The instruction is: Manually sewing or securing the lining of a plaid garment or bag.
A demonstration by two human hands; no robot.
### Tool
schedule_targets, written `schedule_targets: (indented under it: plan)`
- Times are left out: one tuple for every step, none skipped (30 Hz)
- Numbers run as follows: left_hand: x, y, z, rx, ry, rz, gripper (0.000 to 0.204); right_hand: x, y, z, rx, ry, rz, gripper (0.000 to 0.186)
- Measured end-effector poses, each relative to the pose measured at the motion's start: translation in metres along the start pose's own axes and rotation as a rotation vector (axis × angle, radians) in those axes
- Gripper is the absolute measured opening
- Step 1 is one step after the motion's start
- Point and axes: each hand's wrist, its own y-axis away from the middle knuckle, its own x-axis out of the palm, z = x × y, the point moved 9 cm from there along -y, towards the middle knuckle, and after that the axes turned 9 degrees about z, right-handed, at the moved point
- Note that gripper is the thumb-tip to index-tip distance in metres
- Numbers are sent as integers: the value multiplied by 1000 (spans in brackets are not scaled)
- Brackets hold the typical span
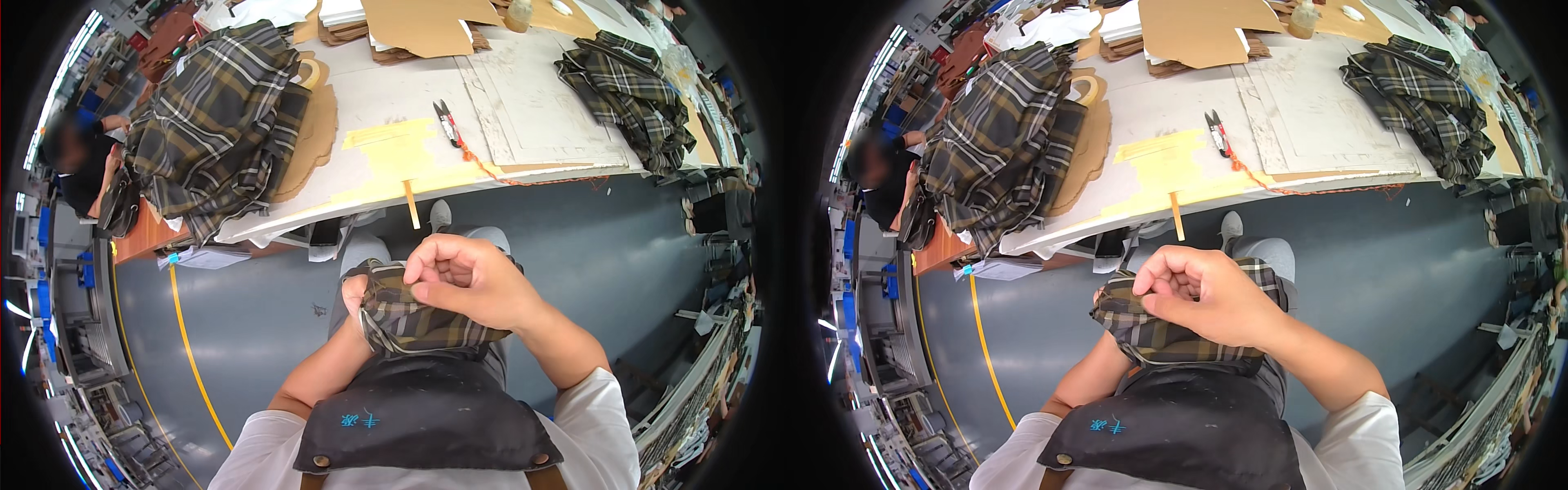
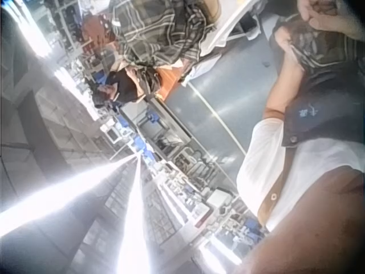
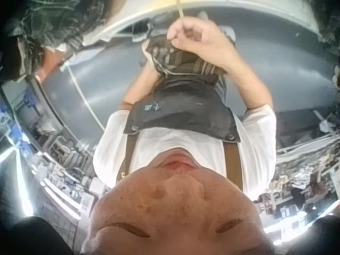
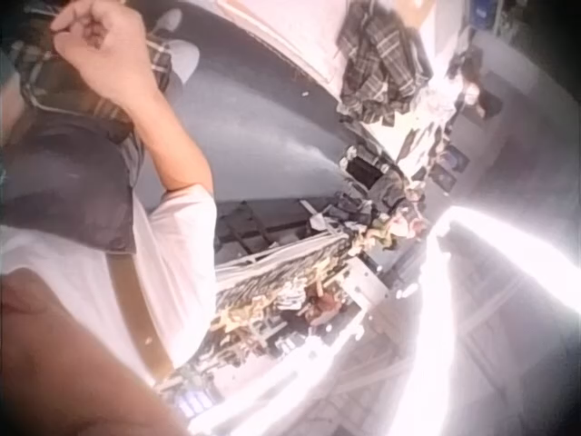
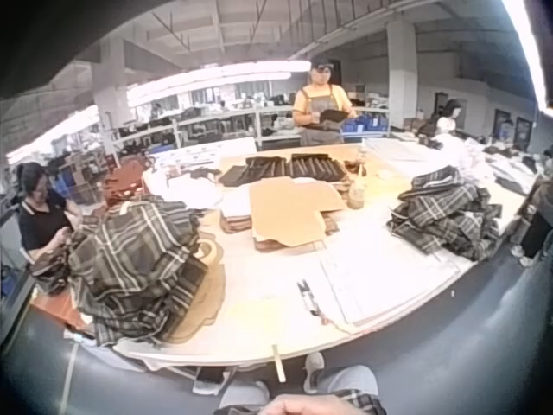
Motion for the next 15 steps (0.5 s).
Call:
schedule_targets:
  plan:
    - [-19,6,0,-4,-14,-95,67,1,0,2,-30,-30,-1,17]
    - [-36,14,0,-7,-28,-191,67,3,0,5,-61,-60,-2,16]
    - [-15,4,-1,-9,-26,-192,67,1,0,5,-60,-61,-4,16]
    - [29,-15,-2,-60,-248,-148,42,1,1,6,-55,30,-2,14]
    - [55,-25,-2,-107,-474,-104,20,1,0,7,-52,122,5,11]
    - [55,-25,0,-106,-475,-103,20,2,0,6,-53,123,7,11]
    - [43,-20,-1,-106,-510,-237,21,0,-1,3,-60,91,-1,12]
    - [31,-13,-3,-105,-543,-372,21,0,-1,1,-68,59,-9,13]
    - [18,-6,-3,-103,-544,-371,21,2,-1,2,-69,61,-7,13]
    - [4,0,1,-42,-262,-229,44,4,-2,3,-77,9,-8,14]
    - [4,2,3,13,22,-83,68,5,-2,3,-85,-43,-14,14]
    - [10,-2,3,11,23,-83,68,5,-2,4,-85,-43,-17,14]
    - [24,-7,3,8,19,0,67,5,-2,9,-80,89,-41,13]
    - [39,-11,3,5,14,83,66,4,-2,12,-74,222,-65,12]
    - [42,-13,4,5,13,84,66,4,-2,11,-75,222,-64,12]
